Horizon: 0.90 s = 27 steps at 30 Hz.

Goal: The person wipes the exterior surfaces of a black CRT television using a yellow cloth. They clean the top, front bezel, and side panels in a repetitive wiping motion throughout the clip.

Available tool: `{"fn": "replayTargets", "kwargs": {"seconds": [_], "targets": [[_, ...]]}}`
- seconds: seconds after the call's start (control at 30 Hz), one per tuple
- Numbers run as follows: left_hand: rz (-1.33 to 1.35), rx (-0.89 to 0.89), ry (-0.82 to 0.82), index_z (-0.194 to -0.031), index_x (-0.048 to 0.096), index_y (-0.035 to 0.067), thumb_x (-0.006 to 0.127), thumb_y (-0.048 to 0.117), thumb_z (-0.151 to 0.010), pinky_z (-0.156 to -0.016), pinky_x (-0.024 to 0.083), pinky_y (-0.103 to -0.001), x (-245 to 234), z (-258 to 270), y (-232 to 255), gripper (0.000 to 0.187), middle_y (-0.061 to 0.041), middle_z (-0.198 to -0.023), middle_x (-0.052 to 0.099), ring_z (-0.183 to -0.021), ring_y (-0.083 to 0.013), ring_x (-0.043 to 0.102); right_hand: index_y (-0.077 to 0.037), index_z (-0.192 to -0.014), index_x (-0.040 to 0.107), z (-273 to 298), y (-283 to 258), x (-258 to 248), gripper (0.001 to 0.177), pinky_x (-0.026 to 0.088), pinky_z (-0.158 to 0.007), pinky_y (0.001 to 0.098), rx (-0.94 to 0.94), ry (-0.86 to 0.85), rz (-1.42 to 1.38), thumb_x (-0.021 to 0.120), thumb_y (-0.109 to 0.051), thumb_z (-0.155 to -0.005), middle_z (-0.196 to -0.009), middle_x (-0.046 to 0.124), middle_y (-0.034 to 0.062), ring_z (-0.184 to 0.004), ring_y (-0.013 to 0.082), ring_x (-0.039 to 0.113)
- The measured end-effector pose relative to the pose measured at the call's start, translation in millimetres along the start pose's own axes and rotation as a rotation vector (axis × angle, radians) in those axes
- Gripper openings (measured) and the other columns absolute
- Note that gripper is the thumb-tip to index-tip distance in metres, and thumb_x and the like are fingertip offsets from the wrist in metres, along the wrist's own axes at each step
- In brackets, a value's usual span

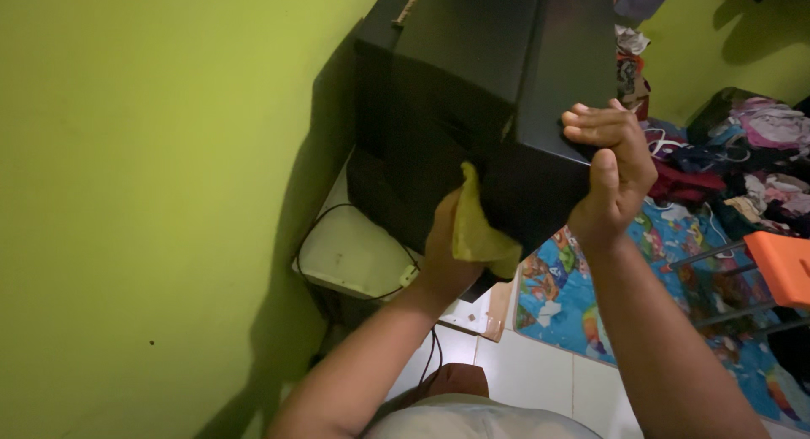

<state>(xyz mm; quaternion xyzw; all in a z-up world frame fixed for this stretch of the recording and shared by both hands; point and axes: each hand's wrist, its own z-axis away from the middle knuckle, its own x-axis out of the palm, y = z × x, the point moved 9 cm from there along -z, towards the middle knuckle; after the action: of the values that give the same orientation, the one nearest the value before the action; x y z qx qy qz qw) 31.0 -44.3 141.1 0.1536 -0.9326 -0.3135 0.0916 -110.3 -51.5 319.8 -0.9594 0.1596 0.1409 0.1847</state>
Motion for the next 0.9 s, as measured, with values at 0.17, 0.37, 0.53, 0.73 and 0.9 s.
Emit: {"fn": "replayTargets", "kwargs": {"seconds": [0.17, 0.37, 0.53, 0.73, 0.9], "targets": [[0.223, -0.447, -0.133, -0.145, 0.046, 0.001, 0.085, 0.012, -0.081, -0.1, 0.056, -0.036, -1, 39, -40, 0.075, -0.015, -0.128, 0.065, -0.115, -0.0265, 0.067, 0.002, -0.108, 0.068, 1, 2, -1, 0.045, 0.034, -0.125, 0.0464, -0.009, 0.004, 0.003, 0.046, -0.038, -0.111, -0.114, 0.07, 0.016, -0.121, 0.0283, 0.066], [0.282, -0.778, -0.222, -0.143, 0.05, 0.005, 0.073, 0.007, -0.088, -0.094, 0.058, -0.035, -7, 76, -59, 0.06, -0.013, -0.124, 0.07, -0.111, -0.024, 0.071, 0.001, -0.107, 0.067, 1, 4, -1, 0.044, 0.035, -0.124, 0.0465, -0.014, 0.022, -0.007, 0.046, -0.038, -0.111, -0.118, 0.071, 0.0156, -0.12, 0.028, 0.067], [0.107, -0.535, -0.214, -0.14, 0.049, 0.002, 0.072, 0.003, -0.088, -0.089, 0.059, -0.035, -18, 81, -55, 0.056, -0.015, -0.115, 0.072, -0.104, -0.0254, 0.072, 0.001, -0.108, 0.067, 1, 1, -1, 0.044, 0.035, -0.125, 0.0464, -0.003, 0.005, 0.014, 0.046, -0.038, -0.111, -0.116, 0.071, 0.0156, -0.121, 0.0281, 0.067], [0.199, -0.427, -0.249, -0.129, 0.056, -0.002, 0.059, -0.003, -0.095, -0.089, 0.061, -0.037, -14, 72, -38, 0.034, -0.016, -0.109, 0.071, -0.1, -0.0275, 0.074, 0.002, -0.109, 0.067, 0, 1, 0, 0.043, 0.034, -0.125, 0.046, -0.003, -0.003, -0.001, 0.047, -0.036, -0.111, -0.115, 0.07, 0.0156, -0.121, 0.0283, 0.066], [0.671, -0.811, 0.069, -0.135, 0.05, -0.004, 0.059, -0.003, -0.095, -0.067, 0.056, -0.04, 19, 81, -42, 0.041, -0.019, -0.095, 0.061, -0.078, -0.0291, 0.062, 0.001, -0.108, 0.067, 0, 2, -1, 0.044, 0.035, -0.125, 0.0456, -0.008, 0.0, 0.002, 0.047, -0.037, -0.111, -0.116, 0.071, 0.0152, -0.121, 0.0279, 0.067]]}}
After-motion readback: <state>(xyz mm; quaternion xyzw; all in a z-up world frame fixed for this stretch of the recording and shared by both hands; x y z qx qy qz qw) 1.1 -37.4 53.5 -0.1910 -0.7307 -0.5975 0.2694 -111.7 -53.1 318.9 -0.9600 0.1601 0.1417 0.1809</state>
